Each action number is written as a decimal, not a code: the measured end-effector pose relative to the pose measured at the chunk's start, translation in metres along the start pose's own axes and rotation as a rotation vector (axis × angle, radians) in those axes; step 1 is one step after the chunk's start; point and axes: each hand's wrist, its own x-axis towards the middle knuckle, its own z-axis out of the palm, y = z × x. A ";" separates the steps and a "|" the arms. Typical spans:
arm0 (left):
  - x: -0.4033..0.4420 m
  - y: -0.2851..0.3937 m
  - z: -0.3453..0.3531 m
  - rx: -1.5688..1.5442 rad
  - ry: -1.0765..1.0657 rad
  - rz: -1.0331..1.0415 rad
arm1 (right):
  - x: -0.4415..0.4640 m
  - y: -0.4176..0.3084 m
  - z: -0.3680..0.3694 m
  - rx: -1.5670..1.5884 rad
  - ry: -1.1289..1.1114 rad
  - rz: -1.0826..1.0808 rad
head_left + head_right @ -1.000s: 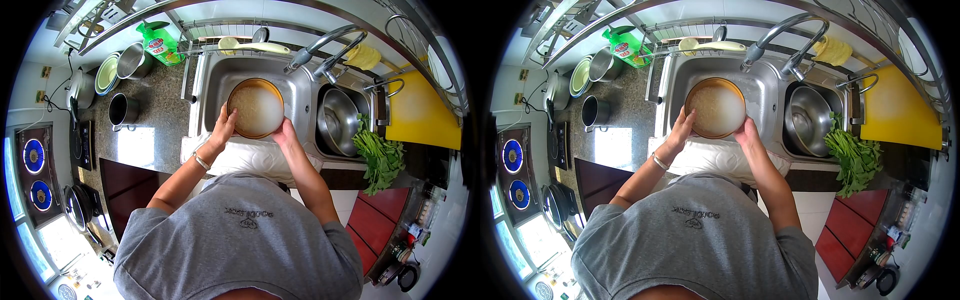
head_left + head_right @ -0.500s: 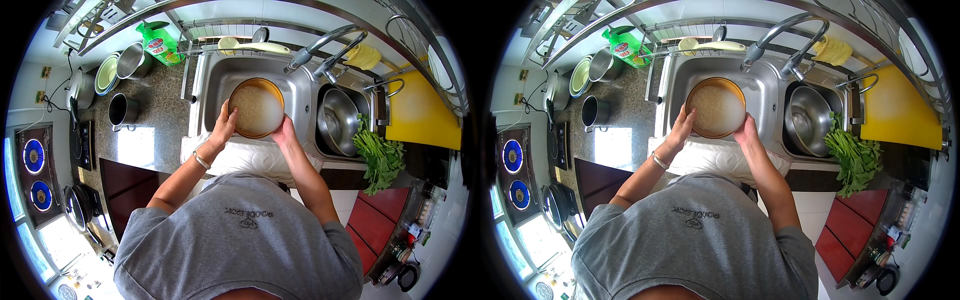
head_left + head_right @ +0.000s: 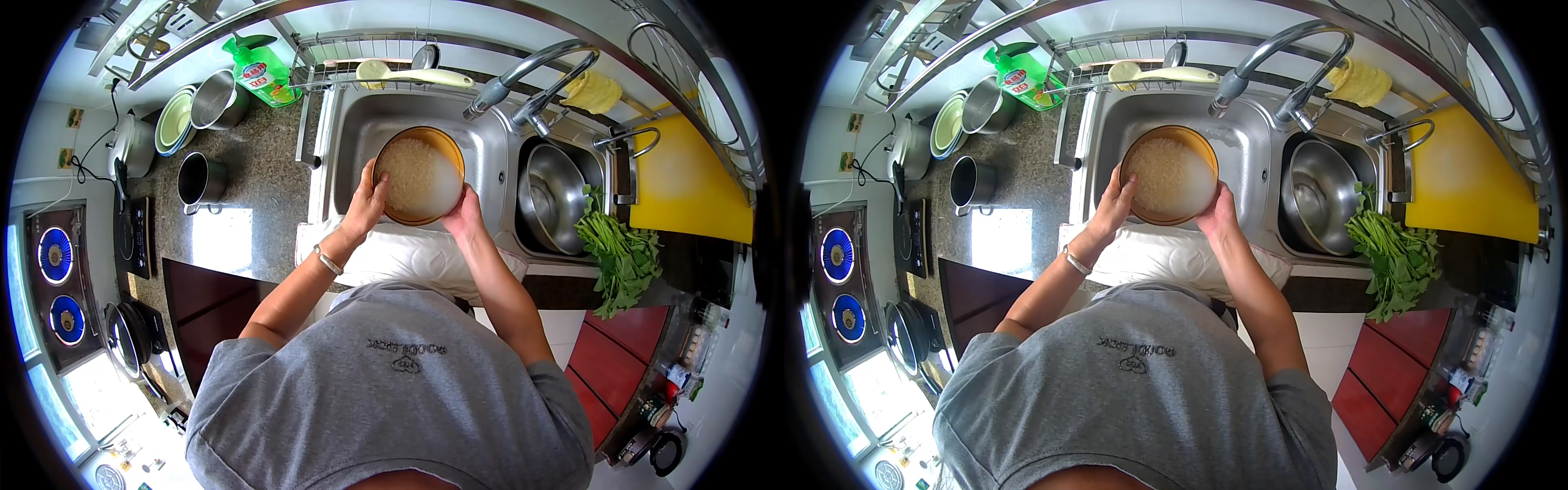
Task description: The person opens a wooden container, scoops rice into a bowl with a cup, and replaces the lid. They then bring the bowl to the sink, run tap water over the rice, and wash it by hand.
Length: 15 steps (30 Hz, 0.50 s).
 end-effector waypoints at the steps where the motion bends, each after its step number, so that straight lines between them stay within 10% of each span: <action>1: 0.000 0.001 0.000 0.024 0.006 0.016 | -0.001 0.000 0.001 0.004 0.013 -0.002; 15: 0.006 0.002 -0.005 0.181 0.010 0.095 | -0.007 0.001 0.011 0.025 0.031 -0.020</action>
